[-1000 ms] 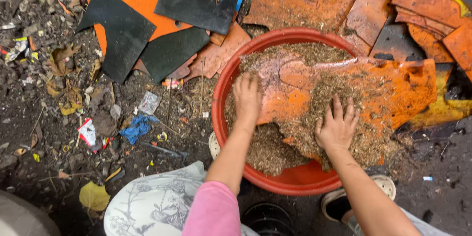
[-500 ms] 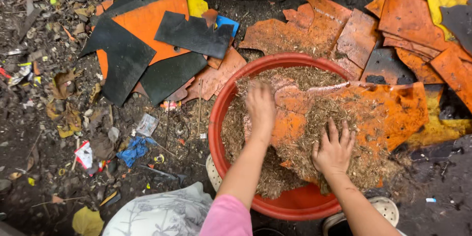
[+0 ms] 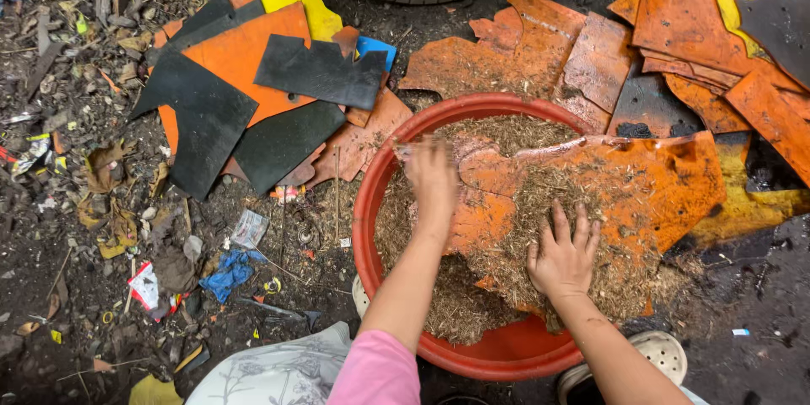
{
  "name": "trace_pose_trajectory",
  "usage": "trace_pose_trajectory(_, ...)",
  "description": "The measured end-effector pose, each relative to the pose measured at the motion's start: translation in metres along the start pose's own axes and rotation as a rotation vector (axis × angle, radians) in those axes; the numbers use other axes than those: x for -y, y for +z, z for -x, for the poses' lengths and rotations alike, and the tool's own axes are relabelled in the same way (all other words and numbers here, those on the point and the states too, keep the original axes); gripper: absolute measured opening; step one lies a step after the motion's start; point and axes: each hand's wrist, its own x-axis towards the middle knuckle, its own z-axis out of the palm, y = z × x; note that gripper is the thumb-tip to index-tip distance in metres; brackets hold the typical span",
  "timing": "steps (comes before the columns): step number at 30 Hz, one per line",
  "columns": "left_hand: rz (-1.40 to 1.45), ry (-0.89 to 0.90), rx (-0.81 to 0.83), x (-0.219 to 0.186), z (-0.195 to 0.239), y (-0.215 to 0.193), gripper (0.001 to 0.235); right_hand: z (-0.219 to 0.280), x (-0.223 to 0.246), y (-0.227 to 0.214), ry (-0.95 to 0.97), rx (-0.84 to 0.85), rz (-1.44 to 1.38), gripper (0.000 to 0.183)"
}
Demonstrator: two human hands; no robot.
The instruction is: The person sits on the ground and uses a fibrous material to scrub and clean various colored flat tiles. They handle the tiles one at a time, rubbing the surface with the fibrous material over a red basin, then placing the cleaned tiles aside.
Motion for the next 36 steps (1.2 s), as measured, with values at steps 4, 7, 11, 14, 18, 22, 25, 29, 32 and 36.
trace_pose_trajectory(4,0.042,0.024,0.051,-0.019,-0.009,0.024,0.037,0.003,-0.001,0.002,0.011,0.025,0.037,0.053)
trace_pose_trajectory(7,0.061,0.011,0.091,-0.019,-0.032,0.025,0.039,-0.005,0.004,0.002,0.014,0.015,0.043,0.055)
trace_pose_trajectory(11,0.107,0.13,0.067,-0.021,0.019,-0.005,0.042,0.005,0.003,-0.001,0.029,0.036,0.055,0.056)
trace_pose_trajectory(14,0.113,0.231,0.091,-0.026,0.07,-0.03,0.047,-0.006,0.004,-0.006,0.015,-0.012,-0.014,0.06)
trace_pose_trajectory(18,0.07,0.388,0.157,-0.033,0.087,-0.018,0.044,0.018,0.004,-0.004,0.008,0.038,0.017,0.056)
trace_pose_trajectory(22,-0.107,0.444,0.157,-0.038,-0.004,0.027,0.037,-0.003,0.005,-0.006,0.003,0.045,-0.013,0.057)
trace_pose_trajectory(25,0.1,0.14,0.179,-0.046,-0.045,0.044,0.037,-0.004,0.003,-0.007,0.011,0.037,-0.04,0.056)
trace_pose_trajectory(29,-0.057,0.311,0.145,-0.074,-0.003,0.025,0.041,0.004,0.003,-0.01,0.016,0.053,-0.041,0.054)
trace_pose_trajectory(32,0.129,0.502,0.107,-0.079,0.068,-0.01,0.036,0.004,0.003,-0.013,0.01,-0.027,-0.117,0.055)
trace_pose_trajectory(36,0.131,0.105,0.387,-0.029,0.079,-0.026,0.022,-0.005,0.003,-0.009,0.004,0.001,-0.057,0.056)
